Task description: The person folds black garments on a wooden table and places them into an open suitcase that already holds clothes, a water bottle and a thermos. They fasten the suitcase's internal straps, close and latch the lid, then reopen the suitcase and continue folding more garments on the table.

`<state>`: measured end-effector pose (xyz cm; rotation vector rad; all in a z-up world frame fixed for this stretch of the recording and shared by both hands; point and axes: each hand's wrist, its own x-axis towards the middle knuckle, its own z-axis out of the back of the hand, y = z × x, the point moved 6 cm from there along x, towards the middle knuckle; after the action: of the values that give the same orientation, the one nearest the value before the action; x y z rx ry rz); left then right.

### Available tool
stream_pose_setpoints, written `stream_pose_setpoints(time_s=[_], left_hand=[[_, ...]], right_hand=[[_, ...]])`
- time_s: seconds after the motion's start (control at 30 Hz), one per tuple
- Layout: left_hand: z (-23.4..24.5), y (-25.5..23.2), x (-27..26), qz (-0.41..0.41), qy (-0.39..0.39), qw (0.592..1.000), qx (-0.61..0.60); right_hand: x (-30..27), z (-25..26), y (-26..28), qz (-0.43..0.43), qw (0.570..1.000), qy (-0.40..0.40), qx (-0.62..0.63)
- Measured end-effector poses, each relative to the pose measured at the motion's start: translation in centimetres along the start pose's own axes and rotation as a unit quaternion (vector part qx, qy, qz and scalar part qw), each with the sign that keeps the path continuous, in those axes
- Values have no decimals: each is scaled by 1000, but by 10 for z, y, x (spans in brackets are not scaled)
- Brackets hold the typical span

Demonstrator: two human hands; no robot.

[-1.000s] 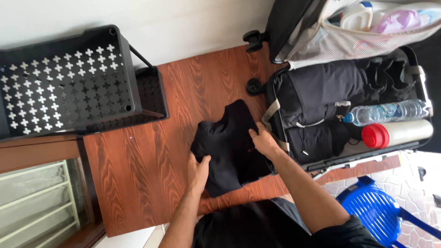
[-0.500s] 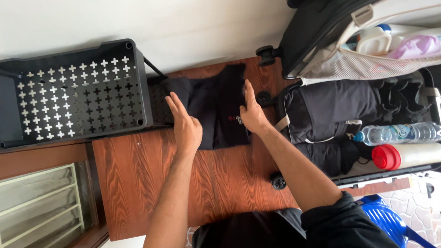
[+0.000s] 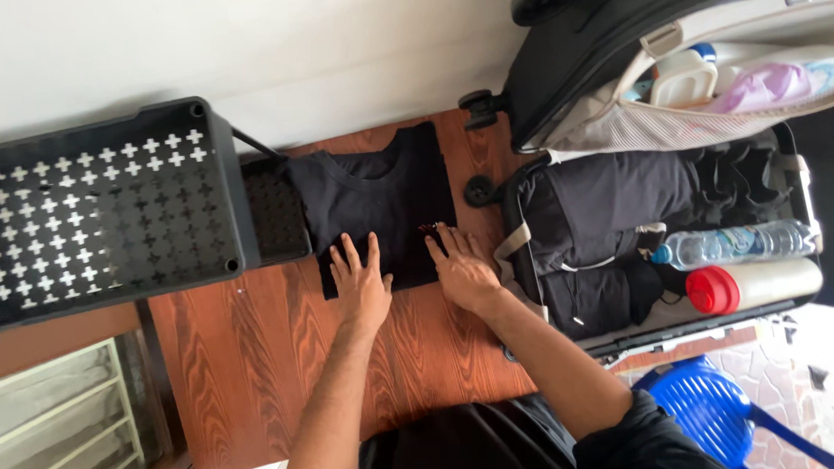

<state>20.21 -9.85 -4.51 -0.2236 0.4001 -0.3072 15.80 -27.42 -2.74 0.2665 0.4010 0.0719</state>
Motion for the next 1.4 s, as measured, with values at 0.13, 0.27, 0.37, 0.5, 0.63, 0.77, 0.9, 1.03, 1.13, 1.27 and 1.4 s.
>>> stream_pose_setpoints(time_s=[0.13, 0.27, 0.37, 0.5, 0.63, 0.77, 0.9, 1.03, 1.13, 1.27, 1.4], left_hand=[[-3, 11, 16, -17, 62, 998, -17], [7, 13, 34, -41, 86, 995, 13], [9, 9, 38, -11, 86, 996, 29], [3, 4, 32, 26, 56, 998, 24], [-5, -5, 4, -24, -67, 995, 76], [-7, -9, -34, -58, -129, 985, 100], [-12, -1, -46, -31, -21, 999, -35], [8, -5, -46, -43, -93, 992, -71], [18, -27, -57, -11, -101, 990, -99], [12, -83, -85, 29, -37, 980, -196], [6, -136, -118, 19, -63, 969, -240]], right_hand=[[-8, -12, -4, -17, 999, 43, 18], [2, -6, -7, -20, 997, 72, 21], [15, 3, -12, -21, 995, 93, 32], [7, 28, -24, -7, 991, 29, 129], [-26, 60, -32, 17, 967, -83, 241], [-76, 94, -45, 35, 947, -169, 271], [-129, 128, -79, 8, 941, -289, 176], [-159, 144, -119, -28, 938, -346, -5], [-159, 146, -150, -34, 957, -284, -52], [-153, 144, -175, -24, 967, -251, -33], [-140, 148, -183, 14, 959, -263, -100]])
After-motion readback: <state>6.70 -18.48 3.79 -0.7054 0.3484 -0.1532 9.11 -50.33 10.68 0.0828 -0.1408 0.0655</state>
